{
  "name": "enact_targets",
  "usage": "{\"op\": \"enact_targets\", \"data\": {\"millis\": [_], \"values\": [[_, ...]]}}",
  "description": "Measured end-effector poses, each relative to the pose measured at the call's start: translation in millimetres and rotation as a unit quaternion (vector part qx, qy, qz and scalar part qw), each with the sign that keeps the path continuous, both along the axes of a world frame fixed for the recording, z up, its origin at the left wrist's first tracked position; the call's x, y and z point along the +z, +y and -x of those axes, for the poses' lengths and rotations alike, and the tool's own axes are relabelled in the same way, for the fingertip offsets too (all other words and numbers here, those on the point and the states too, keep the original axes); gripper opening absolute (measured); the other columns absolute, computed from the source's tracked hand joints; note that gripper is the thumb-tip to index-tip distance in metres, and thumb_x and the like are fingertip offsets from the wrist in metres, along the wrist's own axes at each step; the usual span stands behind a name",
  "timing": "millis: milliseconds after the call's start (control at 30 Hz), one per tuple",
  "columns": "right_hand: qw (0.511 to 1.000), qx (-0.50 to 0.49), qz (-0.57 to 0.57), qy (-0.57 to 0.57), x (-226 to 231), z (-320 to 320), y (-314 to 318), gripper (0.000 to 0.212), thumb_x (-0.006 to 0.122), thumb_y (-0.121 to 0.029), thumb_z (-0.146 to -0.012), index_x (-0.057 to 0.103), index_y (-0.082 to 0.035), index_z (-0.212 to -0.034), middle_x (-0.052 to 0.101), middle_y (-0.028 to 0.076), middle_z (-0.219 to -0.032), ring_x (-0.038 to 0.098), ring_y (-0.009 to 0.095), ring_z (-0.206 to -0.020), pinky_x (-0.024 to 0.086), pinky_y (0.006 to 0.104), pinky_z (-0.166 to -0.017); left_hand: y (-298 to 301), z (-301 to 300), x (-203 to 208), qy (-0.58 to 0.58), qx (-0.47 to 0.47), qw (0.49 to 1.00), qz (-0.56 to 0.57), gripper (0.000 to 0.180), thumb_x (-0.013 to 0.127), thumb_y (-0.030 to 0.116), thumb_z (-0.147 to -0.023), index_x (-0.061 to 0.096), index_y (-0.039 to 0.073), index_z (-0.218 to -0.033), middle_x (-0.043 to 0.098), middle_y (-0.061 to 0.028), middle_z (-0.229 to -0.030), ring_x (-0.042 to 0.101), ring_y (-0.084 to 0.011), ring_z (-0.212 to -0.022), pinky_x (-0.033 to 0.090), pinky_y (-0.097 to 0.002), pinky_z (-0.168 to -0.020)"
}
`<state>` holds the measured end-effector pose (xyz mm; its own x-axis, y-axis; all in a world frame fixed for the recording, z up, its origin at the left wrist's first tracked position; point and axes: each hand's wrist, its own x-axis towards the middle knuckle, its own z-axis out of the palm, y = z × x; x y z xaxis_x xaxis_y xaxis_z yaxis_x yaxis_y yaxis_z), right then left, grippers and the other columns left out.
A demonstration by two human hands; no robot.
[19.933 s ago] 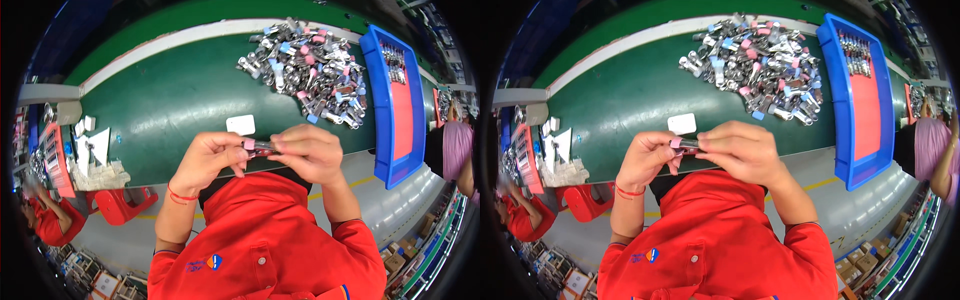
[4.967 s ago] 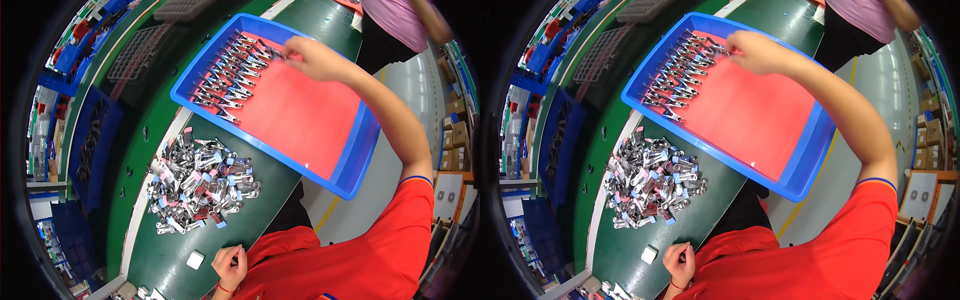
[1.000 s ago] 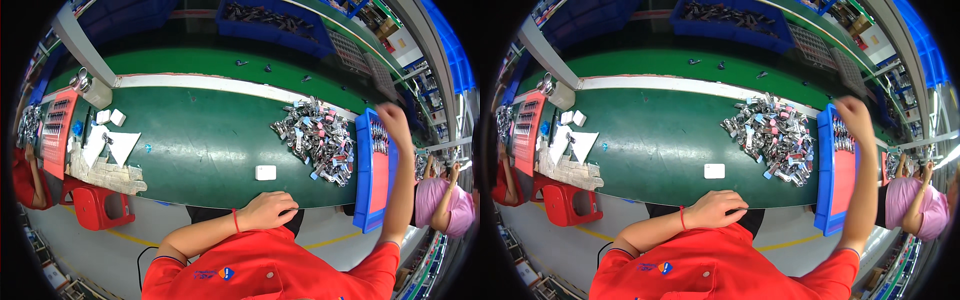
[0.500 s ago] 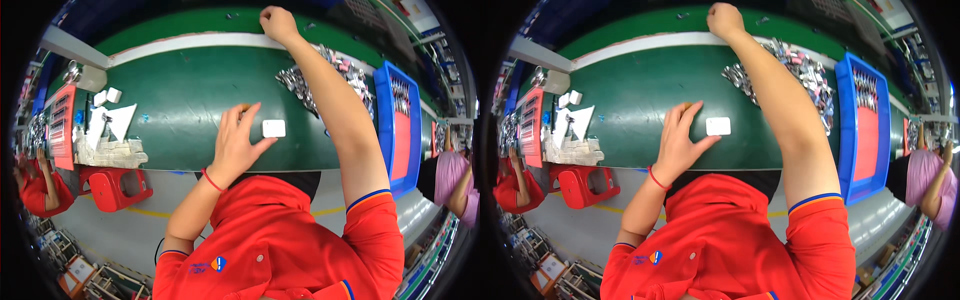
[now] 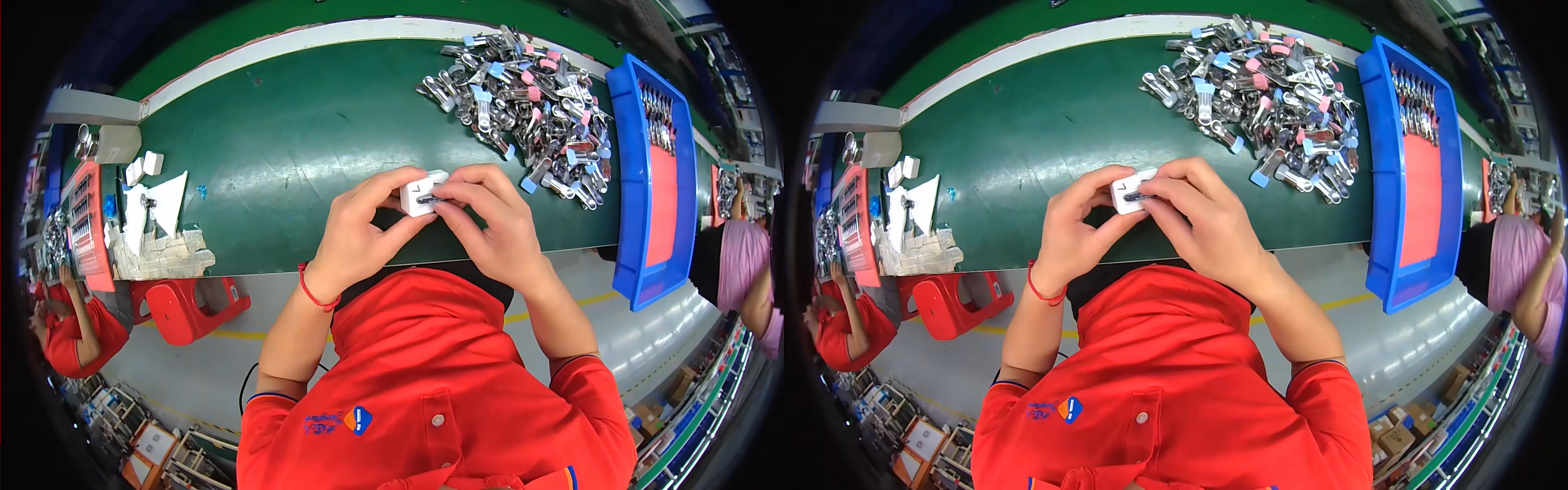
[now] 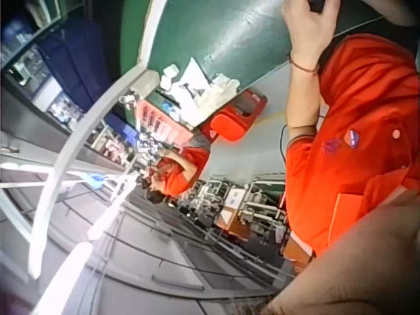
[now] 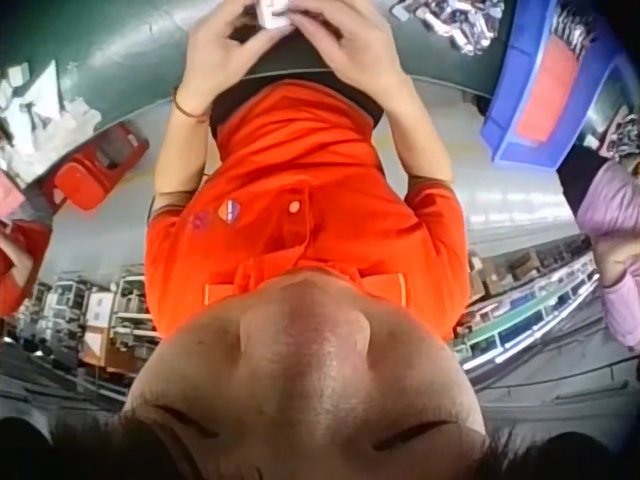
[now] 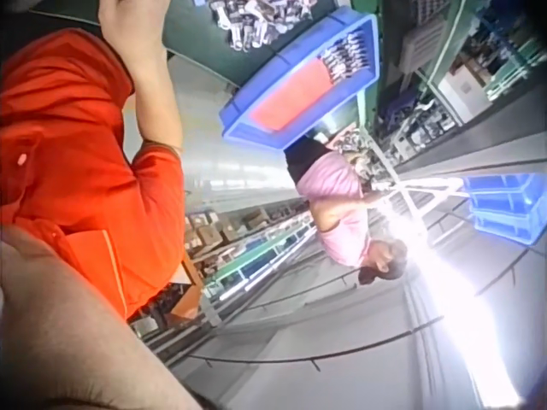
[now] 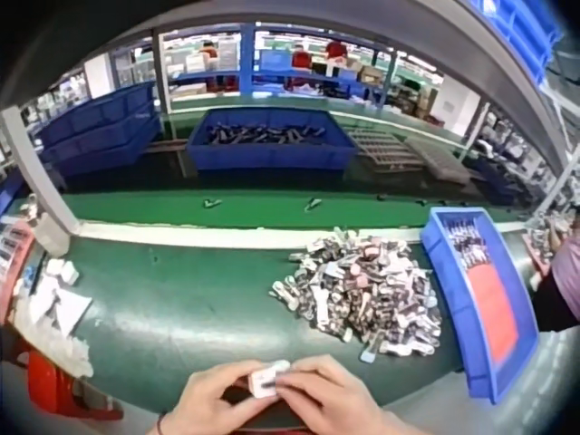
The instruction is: Assembling plastic housings and internal components of electronic earbuds.
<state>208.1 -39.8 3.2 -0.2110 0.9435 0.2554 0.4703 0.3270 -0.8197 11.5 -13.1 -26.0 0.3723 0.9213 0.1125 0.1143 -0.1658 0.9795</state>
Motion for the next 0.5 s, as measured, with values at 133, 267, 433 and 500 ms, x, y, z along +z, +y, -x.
{"op": "enact_targets", "data": {"millis": [133, 267, 433, 500], "values": [[0.999, 0.023, 0.004, 0.04, -3.0, -8.9, 0.1, 0.029, 0.072, 0.003, -0.082, 0.068, -0.002, -0.11, 0.062, 0.009, -0.104, 0.063, 0.019, -0.092, 0.052, 0.0291, -0.078, -2.8, -3.6, -0.9, -0.096, -0.026, 0.992, 0.073, 0.041, 0.076, 0.0, -0.08, 0.063, 0.002, -0.119, 0.067, -0.0123, -0.115, 0.067, -0.0202, -0.102, 0.057, -0.0312, -0.085], [0.989, 0.014, 0.061, 0.136, -1.6, -14.2, -0.8, 0.041, 0.072, 0.004, -0.081, 0.062, 0.0, -0.12, 0.059, 0.009, -0.109, 0.061, 0.018, -0.098, 0.051, 0.0301, -0.082, -7.3, -3.0, 2.3, -0.147, -0.047, 0.981, 0.113, 0.043, 0.074, -0.006, -0.08, 0.06, 0.0, -0.121, 0.064, -0.014, -0.117, 0.065, -0.0217, -0.106, 0.056, -0.0334, -0.089], [0.882, 0.032, 0.246, 0.4, -7.1, -9.7, -7.9, 0.043, 0.071, 0.004, -0.084, 0.058, 0.001, -0.125, 0.051, 0.008, -0.117, 0.057, 0.012, -0.101, 0.049, 0.0261, -0.079, -4.4, -1.5, 6.5, -0.1, -0.092, 0.991, 0.015, 0.046, 0.073, -0.009, -0.079, 0.058, -0.002, -0.122, 0.062, -0.0166, -0.117, 0.065, -0.0235, -0.105, 0.056, -0.0345, -0.089], [0.893, 0.038, 0.223, 0.388, -10.2, -10.0, -7.8, 0.043, 0.07, 0.004, -0.085, 0.057, 0.002, -0.126, 0.052, 0.008, -0.116, 0.057, 0.012, -0.101, 0.049, 0.026, -0.08, -3.2, 0.0, 5.6, -0.086, -0.093, 0.992, -0.011, 0.046, 0.074, -0.009, -0.079, 0.059, -0.002, -0.122, 0.062, -0.0169, -0.117, 0.065, -0.0235, -0.105, 0.056, -0.0346, -0.088]]}}
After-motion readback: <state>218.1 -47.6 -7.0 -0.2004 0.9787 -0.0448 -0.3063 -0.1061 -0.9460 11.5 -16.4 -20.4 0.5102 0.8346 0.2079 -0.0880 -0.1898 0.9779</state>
